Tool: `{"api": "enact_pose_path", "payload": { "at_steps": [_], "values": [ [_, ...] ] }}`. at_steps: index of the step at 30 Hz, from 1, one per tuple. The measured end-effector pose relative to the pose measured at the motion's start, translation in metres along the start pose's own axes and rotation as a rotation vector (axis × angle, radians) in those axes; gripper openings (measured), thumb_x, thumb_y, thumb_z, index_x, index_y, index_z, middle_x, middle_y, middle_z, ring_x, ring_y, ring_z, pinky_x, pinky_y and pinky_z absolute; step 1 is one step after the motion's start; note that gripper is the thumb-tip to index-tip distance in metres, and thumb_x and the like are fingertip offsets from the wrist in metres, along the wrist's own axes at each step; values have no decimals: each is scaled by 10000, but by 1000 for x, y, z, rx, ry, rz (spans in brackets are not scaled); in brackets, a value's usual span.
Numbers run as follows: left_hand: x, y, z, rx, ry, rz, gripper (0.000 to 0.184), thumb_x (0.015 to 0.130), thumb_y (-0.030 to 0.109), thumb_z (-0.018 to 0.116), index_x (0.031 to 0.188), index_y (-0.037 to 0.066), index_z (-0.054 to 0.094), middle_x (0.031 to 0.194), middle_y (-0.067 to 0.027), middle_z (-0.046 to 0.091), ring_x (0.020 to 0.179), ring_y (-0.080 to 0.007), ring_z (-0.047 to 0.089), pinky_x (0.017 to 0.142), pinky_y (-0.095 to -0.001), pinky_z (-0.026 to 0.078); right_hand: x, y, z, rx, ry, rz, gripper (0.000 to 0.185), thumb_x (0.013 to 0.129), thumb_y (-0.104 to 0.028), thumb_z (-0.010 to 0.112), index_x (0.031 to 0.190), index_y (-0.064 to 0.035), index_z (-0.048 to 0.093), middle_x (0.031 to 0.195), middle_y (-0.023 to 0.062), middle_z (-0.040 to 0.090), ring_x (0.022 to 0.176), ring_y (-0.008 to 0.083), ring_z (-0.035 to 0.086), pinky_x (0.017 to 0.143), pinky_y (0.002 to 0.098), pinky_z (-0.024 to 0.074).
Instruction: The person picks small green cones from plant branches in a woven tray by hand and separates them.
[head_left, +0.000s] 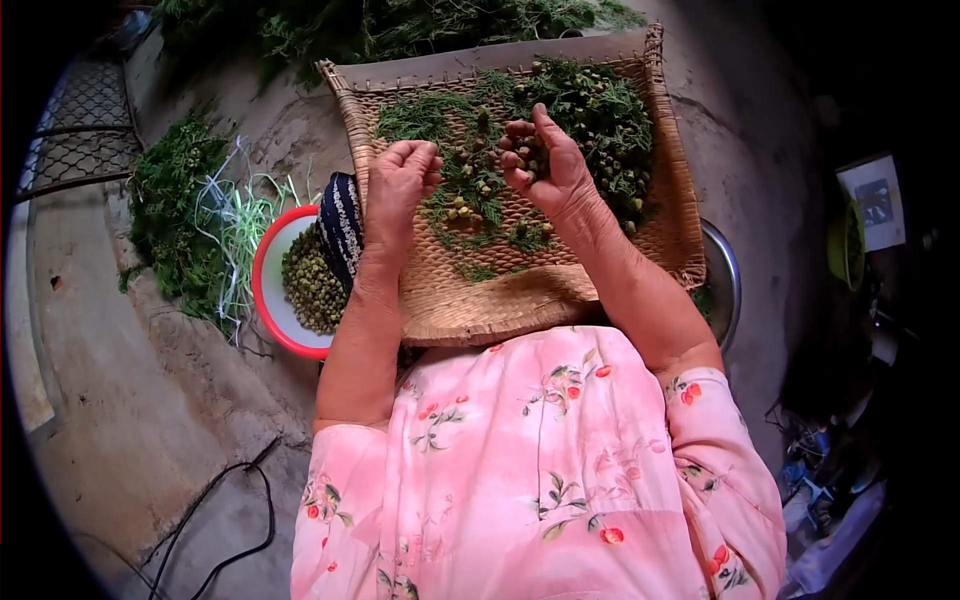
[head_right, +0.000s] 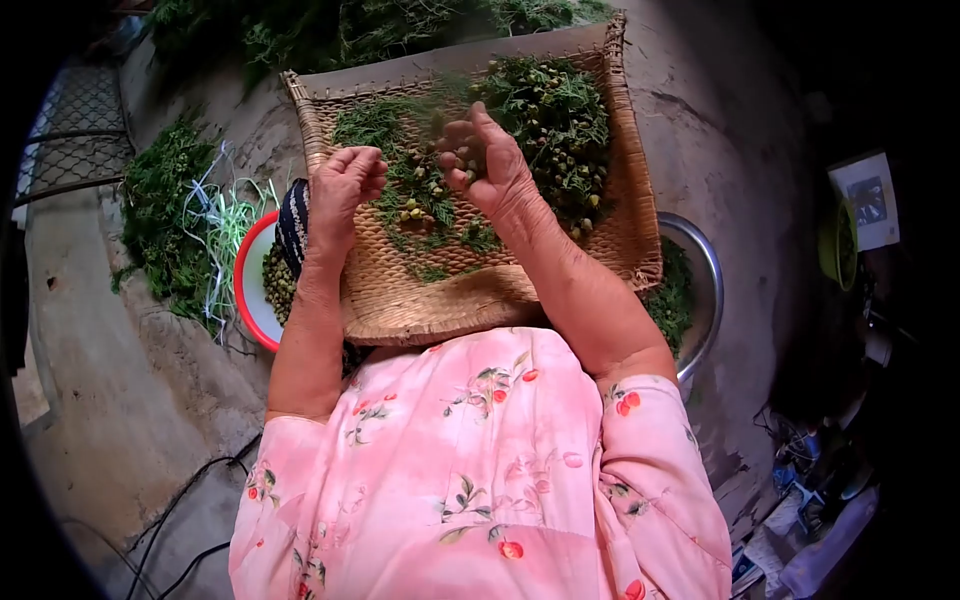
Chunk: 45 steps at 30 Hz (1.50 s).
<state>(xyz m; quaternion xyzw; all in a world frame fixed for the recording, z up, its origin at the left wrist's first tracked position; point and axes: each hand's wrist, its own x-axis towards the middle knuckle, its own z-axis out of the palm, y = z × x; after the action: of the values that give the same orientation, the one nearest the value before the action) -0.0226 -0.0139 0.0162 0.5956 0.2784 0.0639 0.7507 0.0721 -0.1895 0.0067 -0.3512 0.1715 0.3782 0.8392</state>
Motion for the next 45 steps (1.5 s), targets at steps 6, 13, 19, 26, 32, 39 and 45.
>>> {"api": "enact_pose_path", "payload": {
  "at_steps": [6, 13, 19, 26, 32, 39, 45],
  "values": [
    [-16, -18, 10, 1257, -281, 453, 167, 806, 120, 591, 962, 62, 569, 898, -130, 549, 816, -304, 589, 714, -400, 482, -6, 9, -3, -175, -1, 22, 419, 836, -426, 615, 925, -18, 569, 707, 69, 566, 556, 130, 539, 411, 233, 404],
    [-8, -27, 23, 1403, -457, 374, 346, 739, 110, 670, 1033, 117, 487, 1026, -155, 443, 855, -370, 581, 735, -439, 491, -15, 14, 0, -239, 27, 13, 401, 832, -426, 620, 903, -35, 574, 696, 54, 579, 538, 123, 544, 404, 240, 415],
    [1, -51, 20, 1407, -438, 536, 339, 689, 174, 698, 949, 87, 498, 1002, -187, 450, 813, -389, 568, 703, -441, 494, -22, 13, -9, -211, 14, -40, 350, 875, -394, 565, 885, -44, 559, 689, 43, 551, 549, 129, 525, 412, 247, 379],
    [14, -73, 11, 1302, -427, 649, 179, 658, 169, 677, 784, 92, 575, 841, -203, 479, 700, -380, 554, 620, -435, 495, -22, 17, -12, -205, 66, -32, 339, 877, -402, 561, 865, -63, 561, 699, 35, 560, 536, 131, 530, 394, 248, 393],
    [7, -73, 13, 1302, -466, 602, 144, 689, 124, 628, 824, 84, 597, 794, -210, 524, 738, -387, 562, 657, -449, 495, -22, 26, -11, -221, 132, -28, 316, 873, -396, 564, 865, -79, 574, 672, 21, 561, 533, 122, 529, 404, 244, 391],
    [-1, -52, 17, 1152, -413, 502, 154, 674, 109, 634, 825, 82, 622, 791, -198, 545, 761, -372, 561, 709, -425, 482, -25, 33, -13, -326, 187, -23, 274, 873, -389, 564, 833, -119, 591, 683, -12, 572, 563, 107, 541, 469, 260, 404],
    [-25, -21, 37, 582, -253, 323, 195, 723, 108, 682, 904, 48, 642, 800, -118, 572, 711, -205, 605, 619, -334, 506, -18, 43, -18, -287, 138, 64, 341, 863, -457, 553, 808, -123, 599, 625, -16, 542, 512, 110, 502, 433, 264, 398]
  ]
}}
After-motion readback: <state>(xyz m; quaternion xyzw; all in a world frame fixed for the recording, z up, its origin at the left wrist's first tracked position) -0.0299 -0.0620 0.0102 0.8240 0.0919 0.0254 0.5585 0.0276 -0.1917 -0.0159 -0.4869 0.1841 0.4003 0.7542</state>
